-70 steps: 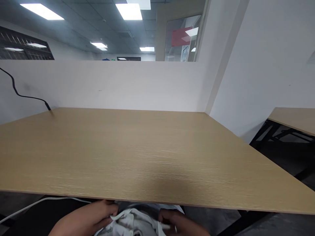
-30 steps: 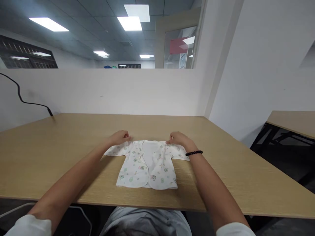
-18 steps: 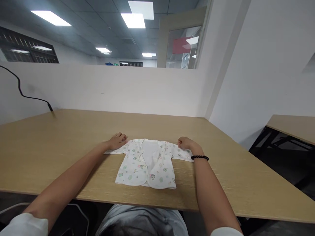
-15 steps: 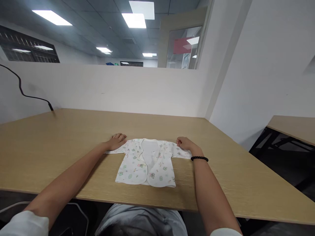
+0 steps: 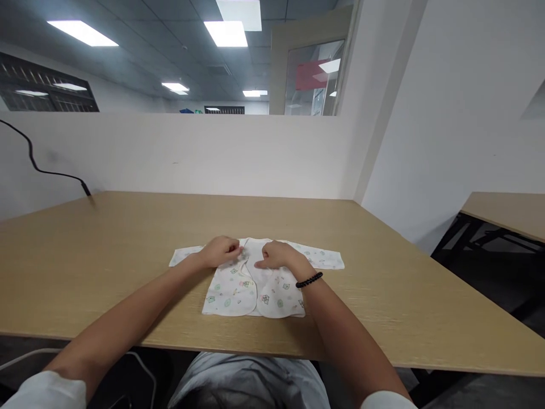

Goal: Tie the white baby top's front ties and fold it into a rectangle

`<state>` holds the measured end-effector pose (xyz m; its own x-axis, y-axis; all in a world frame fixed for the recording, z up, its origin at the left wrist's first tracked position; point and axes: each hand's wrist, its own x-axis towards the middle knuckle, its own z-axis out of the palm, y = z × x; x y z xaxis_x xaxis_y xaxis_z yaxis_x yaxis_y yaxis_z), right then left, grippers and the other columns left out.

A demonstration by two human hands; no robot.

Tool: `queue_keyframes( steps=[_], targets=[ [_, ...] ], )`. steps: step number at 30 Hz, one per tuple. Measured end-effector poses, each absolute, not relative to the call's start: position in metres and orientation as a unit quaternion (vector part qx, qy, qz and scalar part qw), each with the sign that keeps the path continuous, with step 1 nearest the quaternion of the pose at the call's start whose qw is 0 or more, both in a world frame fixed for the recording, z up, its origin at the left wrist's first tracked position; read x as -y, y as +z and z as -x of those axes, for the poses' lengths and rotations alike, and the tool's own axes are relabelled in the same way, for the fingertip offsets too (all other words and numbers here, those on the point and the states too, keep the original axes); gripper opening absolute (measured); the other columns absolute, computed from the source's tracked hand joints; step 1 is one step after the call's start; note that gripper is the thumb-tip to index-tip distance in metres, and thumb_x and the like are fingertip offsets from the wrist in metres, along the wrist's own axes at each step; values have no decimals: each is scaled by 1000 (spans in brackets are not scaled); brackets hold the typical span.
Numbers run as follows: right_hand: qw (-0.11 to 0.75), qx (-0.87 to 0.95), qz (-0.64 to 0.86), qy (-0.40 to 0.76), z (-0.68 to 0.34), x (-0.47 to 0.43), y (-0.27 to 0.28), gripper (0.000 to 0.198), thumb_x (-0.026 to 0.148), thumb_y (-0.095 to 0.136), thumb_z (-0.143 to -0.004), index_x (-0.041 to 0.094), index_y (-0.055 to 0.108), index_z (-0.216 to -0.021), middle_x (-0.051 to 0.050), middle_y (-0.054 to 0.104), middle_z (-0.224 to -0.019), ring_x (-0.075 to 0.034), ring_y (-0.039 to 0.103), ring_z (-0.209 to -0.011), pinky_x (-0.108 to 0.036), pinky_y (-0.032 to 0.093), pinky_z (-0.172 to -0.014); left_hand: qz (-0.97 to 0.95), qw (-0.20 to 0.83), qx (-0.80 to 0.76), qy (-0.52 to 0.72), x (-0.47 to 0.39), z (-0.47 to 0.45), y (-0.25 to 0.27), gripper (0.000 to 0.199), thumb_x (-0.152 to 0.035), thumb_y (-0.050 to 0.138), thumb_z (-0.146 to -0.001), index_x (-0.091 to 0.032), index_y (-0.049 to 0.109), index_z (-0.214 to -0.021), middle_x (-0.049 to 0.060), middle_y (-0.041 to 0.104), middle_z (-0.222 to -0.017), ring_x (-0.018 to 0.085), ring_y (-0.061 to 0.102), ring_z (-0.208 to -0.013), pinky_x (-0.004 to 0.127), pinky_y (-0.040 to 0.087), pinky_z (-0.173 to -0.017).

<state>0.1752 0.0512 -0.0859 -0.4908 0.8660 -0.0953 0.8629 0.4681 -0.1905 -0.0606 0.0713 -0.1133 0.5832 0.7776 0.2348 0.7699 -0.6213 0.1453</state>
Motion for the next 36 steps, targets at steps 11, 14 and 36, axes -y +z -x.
queue_keyframes(
  steps=[11,14,36],
  targets=[
    [-92,839,536,-16,-165,-34,-79,24,24,52,-81,13,71,-91,-13,73,-93,-24,66,-78,-28,31,-54,-870,80,-473,116,-53,36,-124,25,-33,52,-75,-19,53,-54,4,59,-59,19,55,-60,28,31,-56],
    [-89,842,533,14,-165,-35,-78,25,32,56,-80,15,70,-92,-11,73,-90,-24,65,-75,-27,33,-54,-847,168,-469,187,-58,34,-126,26,-30,50,-75,-19,48,-52,1,54,-54,17,51,-56,27,32,-55],
    [-29,828,550,108,-171,-40,-82,18,24,56,-75,14,65,-62,-13,71,-71,-24,66,-66,-28,40,-54,-927,90,-339,134,-44,33,-155,49,-46,43,-95,-23,43,-139,14,37,-150,29,29,-141,49,22,-114]
  ],
)
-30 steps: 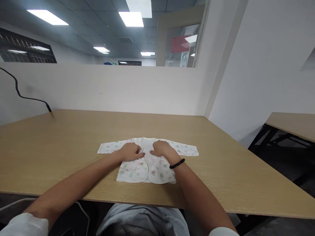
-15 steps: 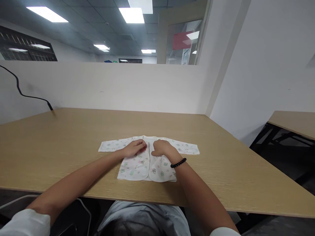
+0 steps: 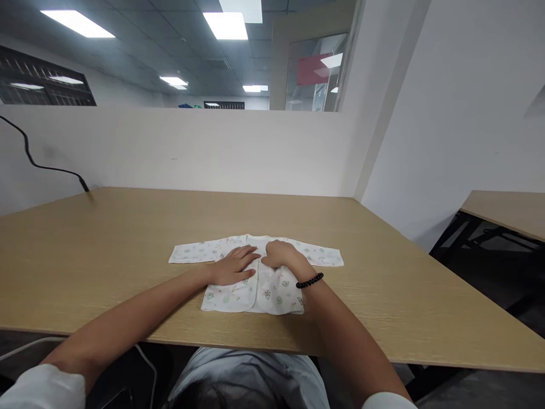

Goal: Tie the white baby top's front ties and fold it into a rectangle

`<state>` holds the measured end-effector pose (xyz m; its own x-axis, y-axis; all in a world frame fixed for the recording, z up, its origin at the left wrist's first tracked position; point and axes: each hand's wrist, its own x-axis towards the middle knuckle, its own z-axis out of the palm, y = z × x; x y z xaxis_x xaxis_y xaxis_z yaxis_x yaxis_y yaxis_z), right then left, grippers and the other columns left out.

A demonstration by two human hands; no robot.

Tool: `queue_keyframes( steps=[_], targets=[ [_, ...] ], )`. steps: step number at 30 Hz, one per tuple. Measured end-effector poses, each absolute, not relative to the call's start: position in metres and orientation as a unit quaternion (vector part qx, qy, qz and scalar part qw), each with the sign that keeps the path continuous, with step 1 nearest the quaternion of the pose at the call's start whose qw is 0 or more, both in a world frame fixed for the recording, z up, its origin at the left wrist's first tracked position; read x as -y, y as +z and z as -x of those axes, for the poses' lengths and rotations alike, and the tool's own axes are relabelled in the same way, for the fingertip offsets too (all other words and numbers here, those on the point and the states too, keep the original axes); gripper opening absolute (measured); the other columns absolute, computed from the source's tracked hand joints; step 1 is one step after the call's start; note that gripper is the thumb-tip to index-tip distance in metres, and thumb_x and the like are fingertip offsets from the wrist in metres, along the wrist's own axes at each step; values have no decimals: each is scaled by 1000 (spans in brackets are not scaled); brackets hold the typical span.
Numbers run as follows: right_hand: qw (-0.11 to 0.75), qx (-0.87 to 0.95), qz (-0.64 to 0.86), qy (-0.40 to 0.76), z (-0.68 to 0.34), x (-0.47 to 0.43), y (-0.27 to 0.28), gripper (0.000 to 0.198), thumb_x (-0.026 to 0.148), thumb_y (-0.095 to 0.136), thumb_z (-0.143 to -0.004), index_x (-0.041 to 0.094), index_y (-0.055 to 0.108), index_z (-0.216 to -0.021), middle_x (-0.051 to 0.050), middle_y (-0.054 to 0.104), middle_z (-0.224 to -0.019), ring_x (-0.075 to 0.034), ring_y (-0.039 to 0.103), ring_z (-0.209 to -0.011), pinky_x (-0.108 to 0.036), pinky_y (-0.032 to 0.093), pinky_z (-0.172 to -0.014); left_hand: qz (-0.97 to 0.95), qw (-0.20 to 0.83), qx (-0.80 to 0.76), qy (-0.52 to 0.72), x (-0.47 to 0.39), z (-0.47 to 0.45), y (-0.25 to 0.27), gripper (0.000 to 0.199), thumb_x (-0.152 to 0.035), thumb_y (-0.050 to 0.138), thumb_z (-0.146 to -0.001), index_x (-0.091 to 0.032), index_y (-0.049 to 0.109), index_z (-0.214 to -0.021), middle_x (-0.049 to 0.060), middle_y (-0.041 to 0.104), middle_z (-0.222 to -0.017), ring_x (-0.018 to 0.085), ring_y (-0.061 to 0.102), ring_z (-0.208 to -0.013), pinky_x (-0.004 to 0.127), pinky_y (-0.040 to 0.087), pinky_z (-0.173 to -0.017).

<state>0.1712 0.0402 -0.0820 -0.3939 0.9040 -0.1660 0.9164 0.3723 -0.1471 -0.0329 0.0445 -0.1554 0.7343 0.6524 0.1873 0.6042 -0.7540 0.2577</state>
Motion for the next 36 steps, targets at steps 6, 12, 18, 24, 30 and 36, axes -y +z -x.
queue_keyframes(
  steps=[6,12,18,24,30,36],
  targets=[
    [-133,-742,-543,-370,-173,-58,-97,32,23,40,-89,17,53,-61,-8,67,-59,-14,62,-51,-22,48,-50,-927,93,-342,127,-43,32,-152,49,-43,44,-95,-20,43,-138,16,38,-149,31,31,-139,50,25,-113],
    [-152,-695,-565,-418,-169,-67,-118,23,23,43,-92,17,51,-72,-4,65,-57,-13,61,-46,-20,47,-44,-925,99,-351,107,-39,33,-144,47,-44,45,-93,-20,45,-133,15,40,-145,32,33,-136,48,27,-110],
    [-152,-686,-570,-425,-166,-67,-125,12,15,41,-89,18,51,-83,0,62,-56,-12,58,-43,-19,43,-43,-916,108,-374,98,-41,34,-140,36,-46,46,-91,-23,48,-119,10,49,-129,30,43,-122,48,34,-102],
    [-109,-722,-582,-357,-152,-55,-119,25,36,44,-94,18,51,-79,-3,61,-55,-15,56,-41,-23,41,-42,-891,104,-398,193,-62,30,-152,27,-10,39,-85,-19,49,-109,11,58,-110,25,54,-105,41,42,-94],
    [-130,-771,-611,-121,-142,-47,-121,24,38,59,-86,17,58,-97,-11,70,-94,-24,67,-83,-25,39,-57,-867,114,-413,254,-74,24,-157,18,-15,45,-86,-18,55,-101,10,62,-99,24,59,-96,38,48,-86],
    [-110,-766,-628,-86,-137,-45,-122,25,36,57,-86,17,63,-101,-10,70,-101,-25,64,-96,-26,37,-63,-866,103,-425,242,-75,23,-156,18,-18,47,-89,-17,64,-95,9,61,-94,23,60,-93,36,49,-84]
  ],
)
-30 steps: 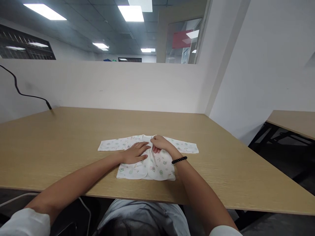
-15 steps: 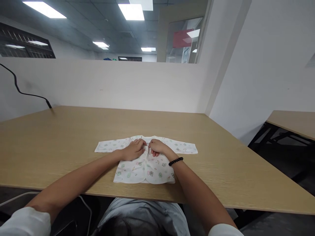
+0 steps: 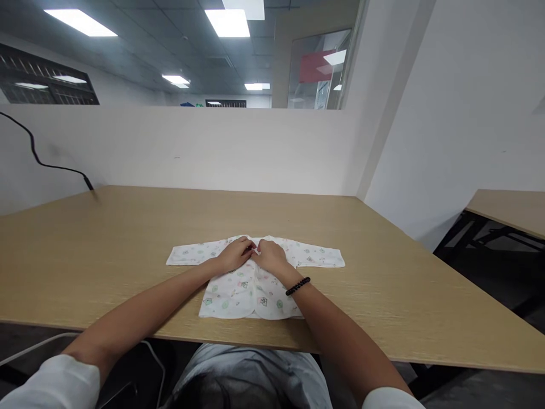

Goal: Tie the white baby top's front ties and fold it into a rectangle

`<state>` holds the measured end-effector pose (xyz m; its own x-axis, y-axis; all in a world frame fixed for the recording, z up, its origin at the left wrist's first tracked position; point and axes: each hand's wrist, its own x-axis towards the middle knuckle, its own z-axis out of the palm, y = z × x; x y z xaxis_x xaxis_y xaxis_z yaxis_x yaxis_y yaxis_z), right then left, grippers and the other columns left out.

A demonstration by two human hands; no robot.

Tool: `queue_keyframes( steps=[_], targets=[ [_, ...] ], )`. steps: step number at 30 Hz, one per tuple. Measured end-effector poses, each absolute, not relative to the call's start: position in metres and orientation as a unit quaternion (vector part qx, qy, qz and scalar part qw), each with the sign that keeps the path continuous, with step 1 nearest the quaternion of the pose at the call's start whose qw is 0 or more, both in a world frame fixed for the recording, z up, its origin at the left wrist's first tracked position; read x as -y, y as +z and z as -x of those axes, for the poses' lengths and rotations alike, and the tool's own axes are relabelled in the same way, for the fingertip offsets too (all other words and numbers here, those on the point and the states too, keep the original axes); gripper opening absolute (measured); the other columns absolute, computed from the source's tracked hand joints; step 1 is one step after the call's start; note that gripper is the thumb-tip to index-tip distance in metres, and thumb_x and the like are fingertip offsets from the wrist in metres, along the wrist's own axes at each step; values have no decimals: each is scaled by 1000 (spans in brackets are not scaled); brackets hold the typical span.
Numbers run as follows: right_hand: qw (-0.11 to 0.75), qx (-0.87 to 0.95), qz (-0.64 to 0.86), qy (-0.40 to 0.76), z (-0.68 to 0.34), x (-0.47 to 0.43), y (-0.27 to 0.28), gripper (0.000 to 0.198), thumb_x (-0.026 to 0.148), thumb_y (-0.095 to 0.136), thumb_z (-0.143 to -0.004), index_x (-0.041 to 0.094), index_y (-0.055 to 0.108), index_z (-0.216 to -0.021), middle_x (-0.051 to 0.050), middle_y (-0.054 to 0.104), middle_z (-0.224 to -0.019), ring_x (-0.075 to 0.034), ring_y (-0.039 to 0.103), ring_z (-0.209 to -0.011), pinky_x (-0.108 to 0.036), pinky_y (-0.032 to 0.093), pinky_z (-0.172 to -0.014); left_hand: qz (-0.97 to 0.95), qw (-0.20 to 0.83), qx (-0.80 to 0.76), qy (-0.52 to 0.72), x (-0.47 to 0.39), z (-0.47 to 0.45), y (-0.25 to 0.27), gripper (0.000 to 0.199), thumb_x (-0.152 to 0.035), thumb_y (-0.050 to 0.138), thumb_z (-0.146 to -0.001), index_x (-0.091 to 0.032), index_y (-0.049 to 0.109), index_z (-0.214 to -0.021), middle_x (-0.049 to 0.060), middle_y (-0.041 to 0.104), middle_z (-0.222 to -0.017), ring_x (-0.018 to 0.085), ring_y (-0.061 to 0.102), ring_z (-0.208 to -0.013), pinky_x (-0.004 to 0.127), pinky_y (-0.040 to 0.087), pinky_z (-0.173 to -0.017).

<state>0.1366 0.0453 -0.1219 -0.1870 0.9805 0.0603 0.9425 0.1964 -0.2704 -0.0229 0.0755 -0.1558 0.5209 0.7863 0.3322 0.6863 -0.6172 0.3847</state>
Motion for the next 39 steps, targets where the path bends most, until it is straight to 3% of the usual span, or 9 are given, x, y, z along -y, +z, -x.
queue_keyframes(
  steps=[12,18,24,34,39],
  targets=[
    [195,720,644,169,-140,-55,-132,22,27,68,-71,18,67,-90,-5,72,-92,-19,66,-84,-21,37,-58,-829,165,-457,275,-80,23,-158,12,-17,51,-83,-18,62,-88,5,66,-88,20,61,-83,31,48,-74],
    [246,700,627,237,-144,-59,-133,18,25,67,-71,16,69,-86,-4,71,-82,-14,63,-70,-18,38,-53,-823,177,-458,285,-77,23,-157,13,-17,50,-83,-19,61,-88,3,68,-86,18,61,-76,27,46,-68],
    [246,710,596,282,-149,-65,-135,17,21,57,-77,13,68,-65,-1,63,-58,-11,54,-53,-19,34,-49,-815,182,-454,310,-75,23,-158,12,-15,50,-81,-19,61,-84,1,68,-82,15,59,-69,24,43,-63],
    [250,695,654,160,-136,-53,-132,9,19,65,-71,18,73,-76,-5,72,-76,-17,64,-71,-22,34,-55,-786,213,-473,336,-75,22,-159,9,-18,52,-82,-19,61,-85,1,69,-83,15,61,-71,24,44,-63],
    [258,692,652,171,-134,-52,-134,9,20,67,-71,18,73,-78,-4,73,-78,-17,65,-74,-22,36,-57,-767,236,-487,345,-77,21,-161,8,-20,58,-79,-18,61,-86,1,70,-85,15,62,-73,23,45,-63]
  ],
)
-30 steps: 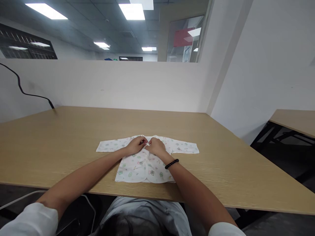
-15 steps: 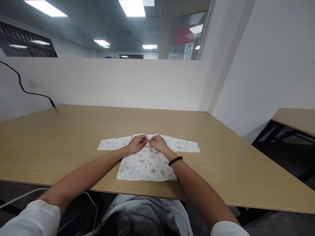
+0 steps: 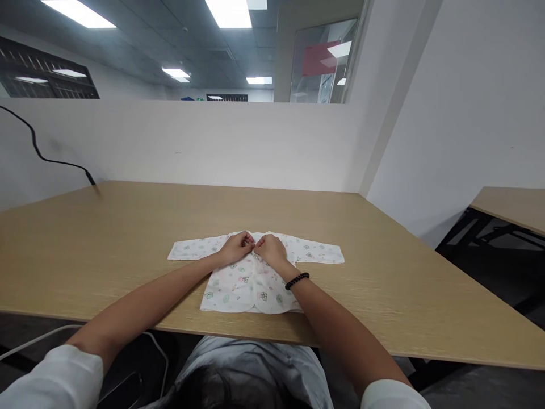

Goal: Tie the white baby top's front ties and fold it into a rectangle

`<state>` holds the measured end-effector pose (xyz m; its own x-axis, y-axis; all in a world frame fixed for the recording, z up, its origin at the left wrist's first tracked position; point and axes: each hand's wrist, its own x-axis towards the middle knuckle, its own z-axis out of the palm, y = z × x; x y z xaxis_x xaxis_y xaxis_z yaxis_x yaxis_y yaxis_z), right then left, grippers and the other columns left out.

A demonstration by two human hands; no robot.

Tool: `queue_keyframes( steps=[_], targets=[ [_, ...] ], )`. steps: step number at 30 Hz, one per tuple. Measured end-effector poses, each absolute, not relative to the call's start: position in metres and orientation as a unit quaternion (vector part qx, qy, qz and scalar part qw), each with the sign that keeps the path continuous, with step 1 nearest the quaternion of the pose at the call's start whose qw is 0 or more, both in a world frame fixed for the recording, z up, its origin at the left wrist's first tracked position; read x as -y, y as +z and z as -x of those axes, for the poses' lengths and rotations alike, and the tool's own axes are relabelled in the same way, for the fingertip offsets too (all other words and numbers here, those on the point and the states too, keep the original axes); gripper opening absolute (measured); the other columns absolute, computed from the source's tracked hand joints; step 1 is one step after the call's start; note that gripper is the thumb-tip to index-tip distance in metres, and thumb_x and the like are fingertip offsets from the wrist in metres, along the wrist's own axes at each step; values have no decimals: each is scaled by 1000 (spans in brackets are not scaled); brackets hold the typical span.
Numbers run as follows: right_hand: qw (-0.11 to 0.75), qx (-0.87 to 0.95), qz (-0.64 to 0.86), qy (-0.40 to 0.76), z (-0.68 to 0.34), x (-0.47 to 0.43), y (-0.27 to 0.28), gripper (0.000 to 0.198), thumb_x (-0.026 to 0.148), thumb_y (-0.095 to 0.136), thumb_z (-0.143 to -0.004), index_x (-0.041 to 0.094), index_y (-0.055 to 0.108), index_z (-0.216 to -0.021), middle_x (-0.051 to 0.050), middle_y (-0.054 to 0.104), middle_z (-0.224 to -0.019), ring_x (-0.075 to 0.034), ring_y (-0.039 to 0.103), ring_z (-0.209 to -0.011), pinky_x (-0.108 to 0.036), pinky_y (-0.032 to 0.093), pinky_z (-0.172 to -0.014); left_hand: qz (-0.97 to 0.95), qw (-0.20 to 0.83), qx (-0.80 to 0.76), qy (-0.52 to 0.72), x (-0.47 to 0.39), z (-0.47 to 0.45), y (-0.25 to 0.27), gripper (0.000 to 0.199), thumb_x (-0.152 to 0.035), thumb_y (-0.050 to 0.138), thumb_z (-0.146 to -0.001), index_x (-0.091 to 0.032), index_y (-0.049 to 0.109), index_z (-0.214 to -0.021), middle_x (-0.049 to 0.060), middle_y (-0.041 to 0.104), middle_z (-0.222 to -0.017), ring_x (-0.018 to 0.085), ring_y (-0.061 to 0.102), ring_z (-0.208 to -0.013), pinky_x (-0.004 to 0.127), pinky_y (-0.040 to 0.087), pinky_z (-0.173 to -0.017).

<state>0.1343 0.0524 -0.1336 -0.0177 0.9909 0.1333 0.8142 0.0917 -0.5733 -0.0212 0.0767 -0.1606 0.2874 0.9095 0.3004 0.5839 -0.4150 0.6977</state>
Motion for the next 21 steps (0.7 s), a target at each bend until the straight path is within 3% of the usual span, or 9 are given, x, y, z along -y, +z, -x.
queue_keyframes(
  steps=[9,21],
  targets=[
    [263,672,659,214,-136,-55,-134,10,21,63,-72,17,72,-72,-2,69,-64,-14,62,-62,-21,35,-52,-755,254,-489,356,-83,22,-166,15,-13,61,-72,-19,62,-86,1,70,-86,14,62,-70,22,46,-63],
    [254,672,657,230,-136,-56,-134,9,18,64,-68,17,72,-71,0,66,-60,-13,59,-58,-20,33,-50,-746,246,-501,363,-82,20,-164,14,-12,62,-70,-20,57,-80,-2,67,-80,13,58,-67,22,42,-60]
  ],
)
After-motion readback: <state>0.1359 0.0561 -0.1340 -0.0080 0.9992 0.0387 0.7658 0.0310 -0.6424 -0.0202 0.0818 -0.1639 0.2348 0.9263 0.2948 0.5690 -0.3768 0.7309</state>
